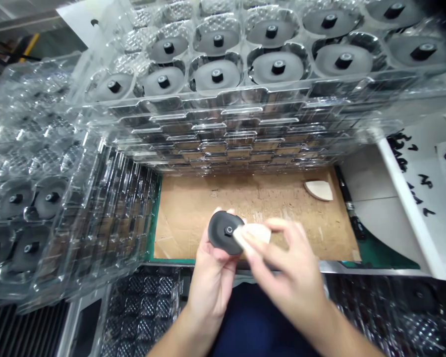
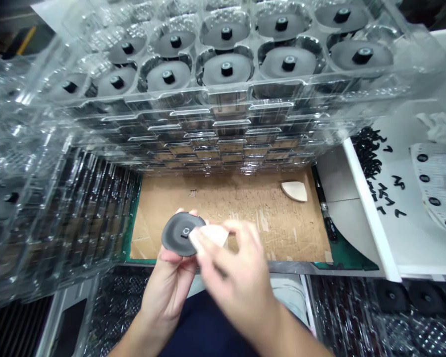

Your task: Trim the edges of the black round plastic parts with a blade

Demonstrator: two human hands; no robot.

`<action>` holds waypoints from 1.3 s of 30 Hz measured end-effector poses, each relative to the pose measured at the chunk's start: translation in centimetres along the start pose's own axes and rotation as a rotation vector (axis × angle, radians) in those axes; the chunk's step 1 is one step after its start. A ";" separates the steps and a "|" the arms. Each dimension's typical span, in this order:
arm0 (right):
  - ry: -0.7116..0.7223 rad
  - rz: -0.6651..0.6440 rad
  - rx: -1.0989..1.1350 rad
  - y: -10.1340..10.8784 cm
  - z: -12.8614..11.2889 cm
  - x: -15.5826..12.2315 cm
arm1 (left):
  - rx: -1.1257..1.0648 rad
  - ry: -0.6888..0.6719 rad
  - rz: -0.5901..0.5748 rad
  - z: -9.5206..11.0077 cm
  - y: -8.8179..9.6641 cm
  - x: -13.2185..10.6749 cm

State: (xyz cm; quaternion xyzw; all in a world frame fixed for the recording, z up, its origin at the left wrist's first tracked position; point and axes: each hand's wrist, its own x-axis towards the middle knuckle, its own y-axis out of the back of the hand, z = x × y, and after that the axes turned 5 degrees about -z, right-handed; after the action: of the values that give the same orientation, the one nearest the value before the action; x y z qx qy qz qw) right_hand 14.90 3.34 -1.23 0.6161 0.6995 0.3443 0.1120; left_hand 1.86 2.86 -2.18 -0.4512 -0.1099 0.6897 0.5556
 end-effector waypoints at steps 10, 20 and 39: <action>-0.032 -0.021 0.139 -0.2 0.3 0.0 | -0.014 0.022 -0.022 0.2 -0.2 0.2; -0.804 -0.069 0.909 -3.0 5.3 -3.2 | 0.016 -0.036 0.051 0.6 -0.3 0.5; -0.006 -0.265 0.376 2.2 -3.1 0.7 | 0.099 0.077 -0.083 0.5 0.3 -2.3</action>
State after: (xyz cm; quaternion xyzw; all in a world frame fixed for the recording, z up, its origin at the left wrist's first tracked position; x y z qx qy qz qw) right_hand 14.68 2.99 2.58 0.5297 0.8259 0.1885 0.0415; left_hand 1.22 0.91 -0.94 -0.4443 -0.0728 0.6528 0.6093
